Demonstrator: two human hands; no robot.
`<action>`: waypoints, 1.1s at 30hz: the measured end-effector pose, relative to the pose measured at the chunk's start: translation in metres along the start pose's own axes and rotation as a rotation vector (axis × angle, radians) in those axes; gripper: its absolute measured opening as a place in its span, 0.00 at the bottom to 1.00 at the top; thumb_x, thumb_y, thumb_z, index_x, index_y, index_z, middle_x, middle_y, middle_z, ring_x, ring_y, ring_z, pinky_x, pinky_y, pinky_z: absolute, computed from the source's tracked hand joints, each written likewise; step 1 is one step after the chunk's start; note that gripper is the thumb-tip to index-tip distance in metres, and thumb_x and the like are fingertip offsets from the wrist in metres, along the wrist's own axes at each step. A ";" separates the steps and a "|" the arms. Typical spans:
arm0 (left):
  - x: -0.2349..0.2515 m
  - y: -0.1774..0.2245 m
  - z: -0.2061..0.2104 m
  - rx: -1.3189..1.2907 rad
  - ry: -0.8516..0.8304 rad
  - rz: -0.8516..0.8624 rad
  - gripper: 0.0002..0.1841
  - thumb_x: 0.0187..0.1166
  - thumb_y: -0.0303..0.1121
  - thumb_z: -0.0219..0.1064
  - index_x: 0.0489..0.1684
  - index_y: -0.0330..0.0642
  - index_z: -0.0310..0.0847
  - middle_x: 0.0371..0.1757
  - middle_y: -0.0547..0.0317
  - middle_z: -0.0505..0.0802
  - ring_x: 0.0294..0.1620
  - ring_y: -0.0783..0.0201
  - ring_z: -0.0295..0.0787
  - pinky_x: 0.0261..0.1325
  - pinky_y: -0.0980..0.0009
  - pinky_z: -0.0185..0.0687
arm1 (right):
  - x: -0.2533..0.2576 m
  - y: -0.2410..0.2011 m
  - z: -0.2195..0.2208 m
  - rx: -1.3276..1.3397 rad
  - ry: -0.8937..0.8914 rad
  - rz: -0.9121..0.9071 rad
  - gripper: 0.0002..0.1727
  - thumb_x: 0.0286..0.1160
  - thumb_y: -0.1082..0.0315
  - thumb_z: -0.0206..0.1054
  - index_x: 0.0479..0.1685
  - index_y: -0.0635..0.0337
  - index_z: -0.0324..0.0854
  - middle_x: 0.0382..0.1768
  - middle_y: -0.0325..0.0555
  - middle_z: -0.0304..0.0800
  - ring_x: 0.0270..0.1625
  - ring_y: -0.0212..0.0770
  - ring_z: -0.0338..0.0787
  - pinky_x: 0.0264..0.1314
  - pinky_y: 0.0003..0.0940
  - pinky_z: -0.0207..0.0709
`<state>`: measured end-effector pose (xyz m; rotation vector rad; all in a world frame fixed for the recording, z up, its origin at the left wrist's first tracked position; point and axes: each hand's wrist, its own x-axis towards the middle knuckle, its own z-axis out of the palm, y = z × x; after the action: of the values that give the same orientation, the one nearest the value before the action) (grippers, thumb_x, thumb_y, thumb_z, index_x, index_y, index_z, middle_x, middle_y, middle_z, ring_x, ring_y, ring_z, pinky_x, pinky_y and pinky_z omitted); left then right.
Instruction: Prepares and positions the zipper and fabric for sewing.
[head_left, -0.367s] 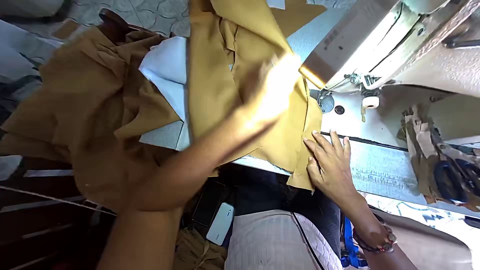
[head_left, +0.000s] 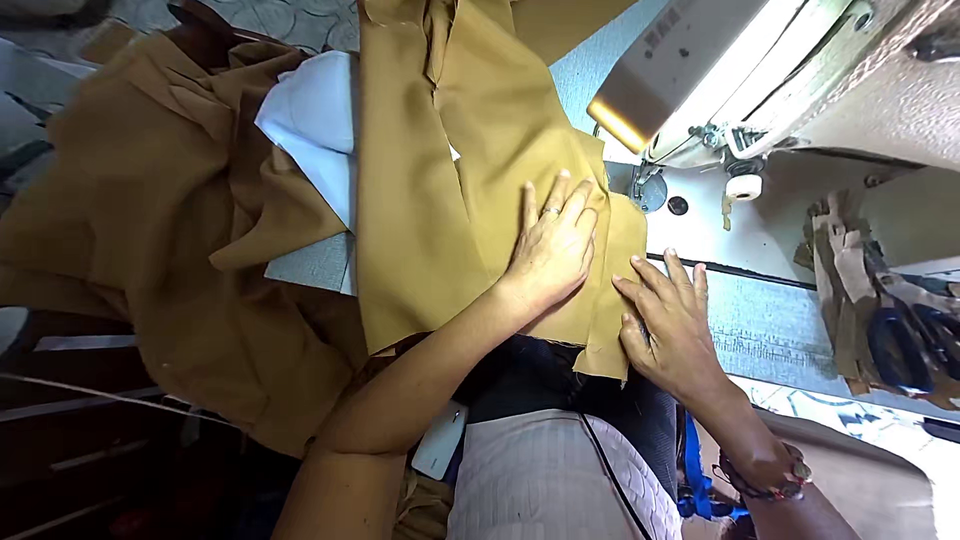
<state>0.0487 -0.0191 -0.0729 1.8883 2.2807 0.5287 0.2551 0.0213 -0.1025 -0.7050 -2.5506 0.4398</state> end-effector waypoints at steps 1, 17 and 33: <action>0.005 -0.002 0.004 -0.022 -0.021 0.020 0.23 0.92 0.42 0.48 0.76 0.43 0.78 0.88 0.47 0.73 0.92 0.37 0.55 0.84 0.22 0.36 | -0.001 0.000 -0.001 -0.009 -0.003 0.004 0.24 0.79 0.61 0.51 0.65 0.55 0.89 0.76 0.58 0.81 0.86 0.72 0.66 0.82 0.82 0.45; 0.049 -0.016 0.009 0.157 0.157 0.145 0.20 0.87 0.36 0.50 0.59 0.37 0.87 0.54 0.39 0.90 0.59 0.39 0.87 0.62 0.41 0.72 | -0.003 -0.003 0.003 -0.054 -0.016 0.035 0.27 0.79 0.58 0.50 0.70 0.51 0.87 0.79 0.52 0.80 0.88 0.69 0.65 0.83 0.82 0.42; 0.073 -0.050 0.010 0.090 0.354 0.343 0.19 0.82 0.30 0.58 0.68 0.47 0.86 0.76 0.41 0.85 0.85 0.33 0.68 0.85 0.28 0.48 | -0.006 -0.004 0.002 -0.052 -0.030 0.034 0.27 0.80 0.56 0.48 0.70 0.51 0.87 0.79 0.53 0.80 0.89 0.69 0.63 0.85 0.80 0.41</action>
<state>-0.0096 0.0455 -0.0915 2.4193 2.2105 0.8788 0.2566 0.0142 -0.1046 -0.7668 -2.5903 0.3989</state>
